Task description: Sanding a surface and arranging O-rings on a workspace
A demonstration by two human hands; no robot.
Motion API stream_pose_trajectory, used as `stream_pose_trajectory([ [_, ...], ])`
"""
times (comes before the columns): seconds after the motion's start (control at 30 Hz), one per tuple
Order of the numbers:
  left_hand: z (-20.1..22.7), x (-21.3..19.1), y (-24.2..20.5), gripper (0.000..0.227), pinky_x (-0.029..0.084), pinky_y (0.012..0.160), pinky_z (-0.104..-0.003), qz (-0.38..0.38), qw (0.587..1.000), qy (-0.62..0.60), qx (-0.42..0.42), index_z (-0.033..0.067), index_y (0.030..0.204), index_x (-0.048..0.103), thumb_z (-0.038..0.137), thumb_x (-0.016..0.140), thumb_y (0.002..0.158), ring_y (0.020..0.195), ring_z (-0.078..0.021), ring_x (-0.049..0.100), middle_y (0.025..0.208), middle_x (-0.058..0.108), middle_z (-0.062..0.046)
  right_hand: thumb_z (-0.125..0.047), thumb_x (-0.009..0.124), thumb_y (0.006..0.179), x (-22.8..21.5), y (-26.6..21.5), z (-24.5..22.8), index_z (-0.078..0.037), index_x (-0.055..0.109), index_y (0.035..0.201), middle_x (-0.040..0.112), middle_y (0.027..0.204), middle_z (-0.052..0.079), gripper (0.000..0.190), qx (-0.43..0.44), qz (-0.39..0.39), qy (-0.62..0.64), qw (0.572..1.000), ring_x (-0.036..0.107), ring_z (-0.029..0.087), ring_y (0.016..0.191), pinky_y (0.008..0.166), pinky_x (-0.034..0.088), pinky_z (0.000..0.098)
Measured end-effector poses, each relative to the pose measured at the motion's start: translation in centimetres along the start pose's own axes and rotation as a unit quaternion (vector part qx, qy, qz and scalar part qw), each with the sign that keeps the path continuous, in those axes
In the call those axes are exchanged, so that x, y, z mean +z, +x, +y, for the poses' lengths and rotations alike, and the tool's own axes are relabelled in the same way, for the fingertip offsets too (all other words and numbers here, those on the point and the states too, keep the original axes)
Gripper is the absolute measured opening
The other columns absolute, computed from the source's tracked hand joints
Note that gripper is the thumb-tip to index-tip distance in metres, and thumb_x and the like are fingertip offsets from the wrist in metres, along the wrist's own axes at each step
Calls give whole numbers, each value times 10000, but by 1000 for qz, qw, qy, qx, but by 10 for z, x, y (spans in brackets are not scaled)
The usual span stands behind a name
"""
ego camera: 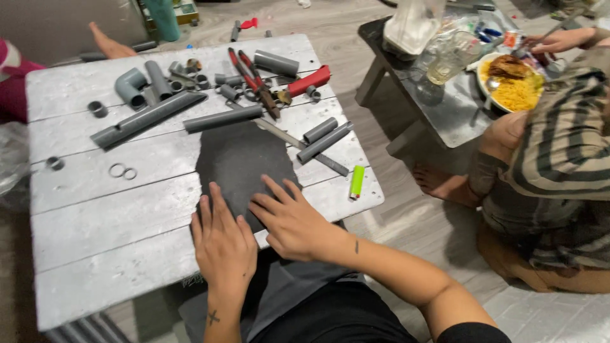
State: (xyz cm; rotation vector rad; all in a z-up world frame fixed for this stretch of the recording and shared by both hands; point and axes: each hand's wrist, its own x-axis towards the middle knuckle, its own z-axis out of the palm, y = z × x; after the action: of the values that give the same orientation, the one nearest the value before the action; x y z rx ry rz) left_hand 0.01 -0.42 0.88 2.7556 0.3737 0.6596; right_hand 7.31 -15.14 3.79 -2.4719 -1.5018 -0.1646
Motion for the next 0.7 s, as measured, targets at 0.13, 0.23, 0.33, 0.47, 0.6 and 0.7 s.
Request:
stream_pose_trajectory([
  [0.13,-10,13,0,774,319,1167,-524,16,1000,-27,-4,-6,1589,306,182,569,885,1370,-365,499,1484,550,-177,-269,552,735,39,39,35,-110,614,1383,608,1321,112,670,-38,55,-52,996,380,437,1475,1094,355,633],
  [0.23,-5,2,3,742,313,1168,-520,9,1000,-29,-5,-12,1586,298,188,530,911,1370,-366,502,1447,573,-202,-266,571,744,28,36,52,-104,663,1322,629,1300,119,607,0,62,-90,994,372,439,1465,1071,367,620],
  [0.33,-1,-4,2,690,259,1193,-476,-16,999,-46,-14,12,1612,263,170,455,969,1396,-336,480,1429,594,-177,-251,562,778,13,3,41,-100,639,1326,610,1319,118,574,53,9,-98,994,350,454,1475,1089,339,616],
  [0.47,-1,-1,2,697,229,1209,-484,-22,999,-47,-13,8,1618,236,169,447,974,1418,-347,451,1443,579,-190,-228,542,744,16,-7,9,-75,611,1359,576,1371,142,637,24,-21,-31,999,318,470,1489,1077,335,639],
  [0.6,-7,6,0,753,228,1214,-482,-18,999,-44,-9,27,1625,203,186,487,946,1440,-328,426,1459,566,-178,-234,524,747,28,40,17,-91,630,1356,621,1322,127,635,-38,49,-55,997,380,448,1466,1076,346,614],
  [0.7,-5,4,0,694,255,1202,-479,-17,999,-36,-7,15,1619,215,191,437,985,1429,-333,441,1454,568,-194,-259,548,756,30,51,50,-90,661,1309,624,1307,125,589,8,70,-110,991,391,440,1447,1053,376,608],
])
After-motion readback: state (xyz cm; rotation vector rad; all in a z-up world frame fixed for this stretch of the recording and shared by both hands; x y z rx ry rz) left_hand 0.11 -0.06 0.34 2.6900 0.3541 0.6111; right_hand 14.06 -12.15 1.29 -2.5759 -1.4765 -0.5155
